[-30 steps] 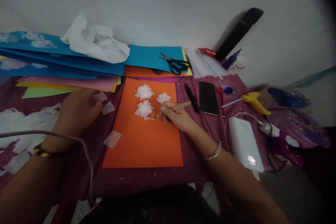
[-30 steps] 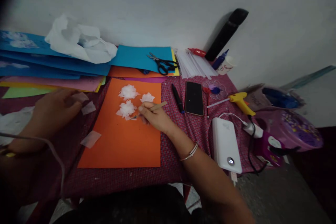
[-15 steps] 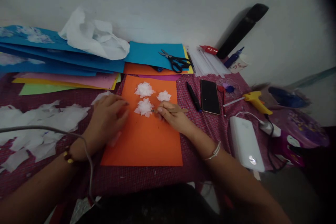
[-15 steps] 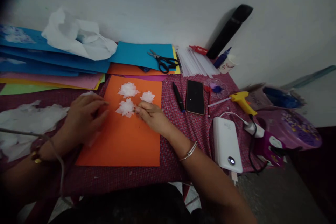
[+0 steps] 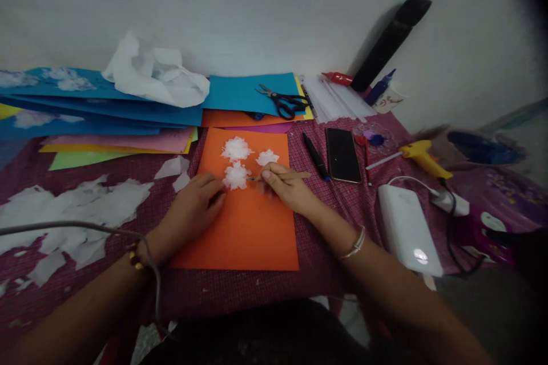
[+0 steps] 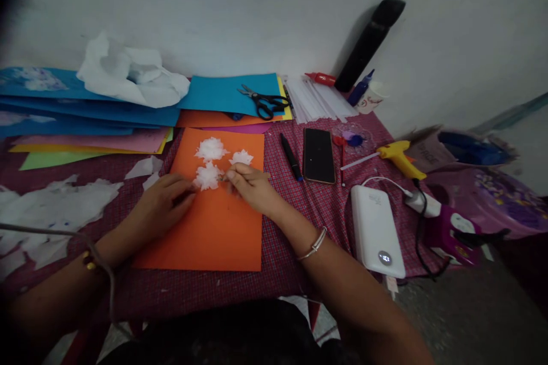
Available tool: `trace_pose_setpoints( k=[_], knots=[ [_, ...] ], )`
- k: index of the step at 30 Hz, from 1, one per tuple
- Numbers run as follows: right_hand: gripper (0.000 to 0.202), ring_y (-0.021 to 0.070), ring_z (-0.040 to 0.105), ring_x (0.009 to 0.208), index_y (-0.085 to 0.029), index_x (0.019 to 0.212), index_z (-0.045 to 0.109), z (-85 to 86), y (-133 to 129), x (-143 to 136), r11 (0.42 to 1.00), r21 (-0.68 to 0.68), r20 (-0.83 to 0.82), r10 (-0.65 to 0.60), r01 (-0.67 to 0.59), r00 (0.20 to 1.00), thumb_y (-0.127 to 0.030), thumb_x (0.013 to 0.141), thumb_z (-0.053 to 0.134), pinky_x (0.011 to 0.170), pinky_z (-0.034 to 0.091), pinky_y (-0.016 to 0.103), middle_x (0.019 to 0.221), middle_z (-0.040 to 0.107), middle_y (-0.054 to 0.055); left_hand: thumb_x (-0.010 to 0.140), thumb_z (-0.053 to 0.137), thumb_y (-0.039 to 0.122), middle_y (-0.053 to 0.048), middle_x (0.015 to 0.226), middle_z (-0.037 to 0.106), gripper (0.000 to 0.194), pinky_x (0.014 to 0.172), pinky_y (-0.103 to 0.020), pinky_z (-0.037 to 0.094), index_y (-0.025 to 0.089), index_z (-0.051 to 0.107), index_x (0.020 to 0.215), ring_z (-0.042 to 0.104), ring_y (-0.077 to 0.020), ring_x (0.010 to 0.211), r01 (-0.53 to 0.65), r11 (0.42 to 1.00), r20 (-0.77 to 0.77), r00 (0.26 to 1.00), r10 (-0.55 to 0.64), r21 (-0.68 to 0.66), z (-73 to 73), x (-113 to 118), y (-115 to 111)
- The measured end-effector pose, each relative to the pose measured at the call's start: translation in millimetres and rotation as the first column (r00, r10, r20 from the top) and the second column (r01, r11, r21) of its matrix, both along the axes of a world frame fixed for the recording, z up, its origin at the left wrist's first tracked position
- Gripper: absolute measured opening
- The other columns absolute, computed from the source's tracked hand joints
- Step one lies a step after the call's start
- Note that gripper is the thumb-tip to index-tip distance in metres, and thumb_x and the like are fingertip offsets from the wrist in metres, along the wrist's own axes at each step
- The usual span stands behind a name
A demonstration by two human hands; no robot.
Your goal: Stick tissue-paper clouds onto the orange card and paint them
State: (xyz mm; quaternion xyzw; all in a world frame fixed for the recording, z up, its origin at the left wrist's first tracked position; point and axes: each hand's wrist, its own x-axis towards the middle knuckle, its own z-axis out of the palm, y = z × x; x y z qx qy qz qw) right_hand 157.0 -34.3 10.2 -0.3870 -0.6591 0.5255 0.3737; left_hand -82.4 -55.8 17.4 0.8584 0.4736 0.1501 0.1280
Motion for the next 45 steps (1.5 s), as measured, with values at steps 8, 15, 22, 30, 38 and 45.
trace_pose_setpoints(
  k=[8,15,22,30,38,45],
  knots=[
    [0.042,0.0099,0.050,0.049,-0.021,0.073,0.052,3.2,1.5,4.3,0.993,-0.105,-0.112,-0.063,0.051,0.992,-0.059,0.090,0.050,0.047,0.039,0.024,0.058,0.056,-0.003,0.086,0.058,0.029,-0.002,0.080,0.064,0.012,0.066,-0.029,0.042,0.019,0.064,0.082,0.058,-0.0167,0.074,-0.385,0.916,0.405,0.825,0.395,-0.109,26.8,-25.4,8.2],
    [0.042,0.0117,0.053,0.052,-0.020,0.071,0.056,4.8,-2.9,-0.4,0.997,-0.049,-0.058,0.059,-0.062,0.997,-0.056,0.092,0.050,0.049,0.042,0.026,0.059,0.057,-0.001,0.075,0.064,0.034,-0.006,0.094,0.069,0.022,0.079,-0.034,0.046,0.020,0.066,0.092,0.062,-0.0222,0.087,-0.322,0.919,0.158,0.919,0.361,-0.227,53.5,-83.5,15.0],
    [0.042,0.0122,0.053,0.054,-0.020,0.072,0.055,2.1,-3.4,-3.1,0.998,-0.006,0.019,0.069,-0.068,0.997,-0.055,0.094,0.047,0.052,0.041,0.026,0.060,0.056,-0.001,0.078,0.055,0.026,-0.004,0.073,0.058,0.013,0.066,-0.031,0.039,0.020,0.057,0.067,0.054,-0.0194,0.072,-0.355,0.933,0.003,0.935,0.355,0.055,36.8,-64.3,18.9],
    [0.037,0.0110,0.049,0.057,-0.021,0.079,0.054,0.2,-2.7,-6.1,1.000,0.022,0.015,0.011,-0.011,1.000,-0.053,0.095,0.045,0.053,0.039,0.025,0.066,0.056,-0.001,0.076,0.066,0.033,0.002,0.072,0.060,0.018,0.060,-0.025,0.041,0.020,0.055,0.075,0.055,-0.0135,0.065,-0.289,0.852,0.516,0.695,0.501,-0.437,38.7,-24.3,2.0],
    [0.037,0.0108,0.050,0.060,-0.021,0.082,0.053,0.8,-1.6,-4.9,1.000,0.016,0.027,0.001,-0.001,1.000,-0.055,0.094,0.045,0.055,0.040,0.025,0.069,0.055,-0.002,0.079,0.064,0.036,-0.001,0.075,0.065,0.017,0.064,-0.027,0.045,0.020,0.066,0.075,0.058,-0.0156,0.070,0.058,0.841,0.484,0.838,0.253,-0.539,13.8,-3.8,5.7],
    [0.032,0.0108,0.049,0.060,-0.021,0.080,0.053,-0.5,-0.8,-5.1,0.999,0.046,0.006,-0.003,0.003,1.000,-0.047,0.096,0.045,0.055,0.040,0.025,0.068,0.054,-0.002,0.080,0.054,0.021,0.001,0.065,0.056,0.014,0.058,-0.027,0.035,0.019,0.058,0.067,0.051,-0.0135,0.060,-0.048,0.973,0.264,0.958,0.109,-0.225,18.0,26.8,11.8]
  ],
)
